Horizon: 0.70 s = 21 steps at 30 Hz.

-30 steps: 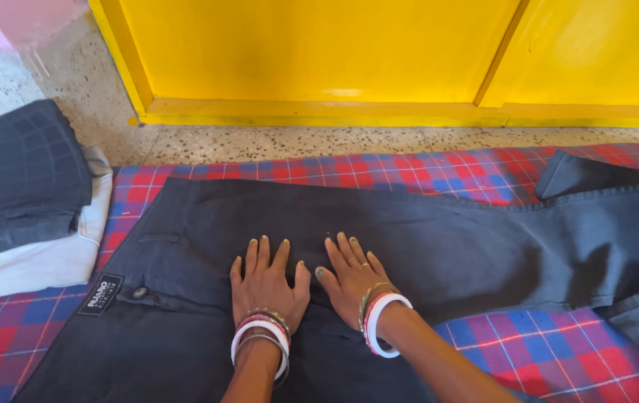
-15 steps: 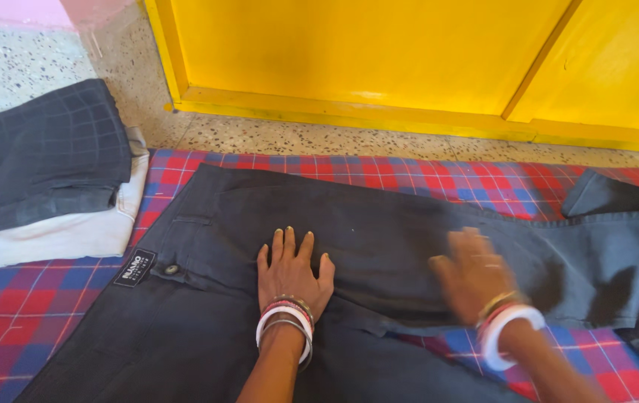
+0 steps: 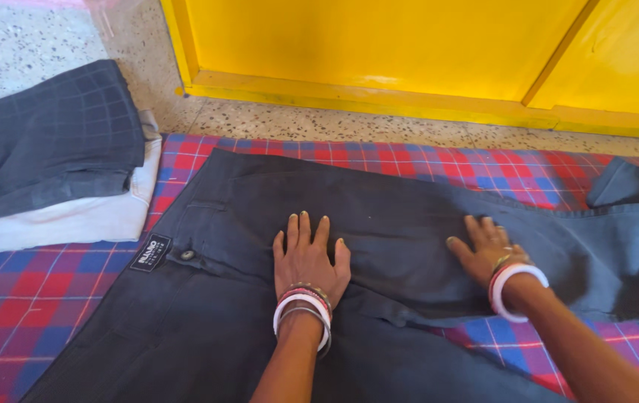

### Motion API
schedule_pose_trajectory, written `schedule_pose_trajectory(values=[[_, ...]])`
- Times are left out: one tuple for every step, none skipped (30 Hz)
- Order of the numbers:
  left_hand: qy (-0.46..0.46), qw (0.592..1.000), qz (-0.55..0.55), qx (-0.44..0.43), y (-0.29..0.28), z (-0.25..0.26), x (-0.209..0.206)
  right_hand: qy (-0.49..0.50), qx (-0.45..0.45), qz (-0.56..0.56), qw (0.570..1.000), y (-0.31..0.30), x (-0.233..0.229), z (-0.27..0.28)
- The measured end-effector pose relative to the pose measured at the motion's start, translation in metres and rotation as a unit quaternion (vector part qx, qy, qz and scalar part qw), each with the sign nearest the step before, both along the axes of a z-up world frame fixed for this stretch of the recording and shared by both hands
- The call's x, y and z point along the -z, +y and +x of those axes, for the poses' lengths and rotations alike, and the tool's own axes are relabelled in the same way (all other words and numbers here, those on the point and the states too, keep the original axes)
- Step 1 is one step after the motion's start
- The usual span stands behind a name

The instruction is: The person folds black pants on a plaid mat by smoothing the fabric, aligning the legs, and folding them into a rectangle.

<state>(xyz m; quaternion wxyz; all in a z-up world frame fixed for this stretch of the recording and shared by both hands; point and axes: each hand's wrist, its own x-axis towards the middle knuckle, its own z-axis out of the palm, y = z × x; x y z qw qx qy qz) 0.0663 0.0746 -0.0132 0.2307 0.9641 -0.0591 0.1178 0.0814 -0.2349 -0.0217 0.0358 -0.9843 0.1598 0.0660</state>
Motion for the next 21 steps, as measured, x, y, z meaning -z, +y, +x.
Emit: schedule_pose_trajectory(values=[[-0.006, 1.0, 0.002, 0.0, 0.0, 0.0, 0.001, 0.012, 0.045, 0.01, 0.999, -0.001, -0.004, 0.002], [-0.014, 1.0, -0.005, 0.0, 0.0, 0.003, 0.001, -0.022, 0.001, 0.013, 1.0, 0.006, -0.007, 0.005], [-0.023, 1.0, -0.012, 0.0, -0.001, 0.004, 0.002, -0.057, -0.043, 0.017, 0.997, 0.02, -0.008, 0.004], [-0.027, 0.999, -0.018, 0.0, -0.001, 0.004, 0.002, -0.089, -0.085, 0.021, 0.992, 0.038, -0.007, -0.001], [-0.03, 0.999, -0.017, 0.0, -0.001, 0.006, 0.002, -0.081, -0.138, 0.002, 0.987, 0.062, -0.004, -0.006], [-0.031, 0.999, -0.015, 0.001, -0.001, 0.004, 0.003, -0.072, -0.189, -0.016, 0.979, 0.092, 0.004, -0.014], [-0.031, 0.999, -0.014, 0.003, 0.0, 0.004, 0.004, -0.051, -0.23, -0.016, 0.972, 0.122, 0.011, -0.018], [-0.033, 0.999, -0.015, 0.003, 0.0, 0.004, 0.005, -0.029, -0.271, -0.016, 0.962, 0.14, 0.013, -0.022], [-0.035, 0.999, -0.017, 0.004, 0.001, 0.005, 0.005, -0.034, -0.266, -0.008, 0.963, 0.142, 0.008, -0.02], [-0.035, 0.999, -0.02, 0.006, 0.001, 0.004, 0.007, -0.037, -0.26, -0.001, 0.965, 0.14, 0.003, -0.015], [-0.033, 0.999, -0.021, 0.008, 0.001, 0.001, 0.009, -0.04, -0.254, 0.005, 0.966, 0.139, 0.0, -0.012], [-0.035, 0.999, -0.022, 0.009, 0.001, 0.002, 0.009, -0.04, -0.25, 0.004, 0.967, 0.138, -0.001, -0.007], [-0.038, 0.999, -0.024, 0.01, 0.002, 0.004, 0.008, -0.04, -0.247, 0.003, 0.968, 0.136, -0.002, -0.002], [-0.04, 0.999, -0.027, 0.009, 0.001, 0.005, 0.007, -0.04, -0.242, 0.001, 0.969, 0.132, -0.001, 0.003], [-0.042, 0.999, -0.03, 0.009, 0.001, 0.004, 0.007, -0.043, -0.232, 0.003, 0.972, 0.127, 0.001, 0.009], [-0.046, 0.998, -0.033, 0.008, 0.002, 0.005, 0.005, -0.048, -0.223, 0.004, 0.974, 0.122, 0.004, 0.018], [-0.039, 0.999, -0.035, 0.006, 0.001, 0.006, 0.003, -0.053, -0.214, 0.006, 0.975, 0.115, 0.008, 0.027], [-0.03, 0.999, -0.036, 0.004, 0.001, 0.005, 0.002, -0.069, -0.209, -0.005, 0.975, 0.108, 0.013, 0.037], [-0.02, 0.999, -0.037, 0.002, 0.001, 0.005, 0.001, -0.086, -0.204, -0.015, 0.975, 0.099, 0.016, 0.048], [-0.016, 0.999, -0.038, 0.004, 0.001, 0.003, 0.002, -0.098, -0.2, -0.025, 0.975, 0.092, 0.023, 0.053], [-0.013, 0.999, -0.039, 0.006, 0.002, 0.002, 0.001, -0.102, -0.19, -0.026, 0.976, 0.085, 0.028, 0.059]])
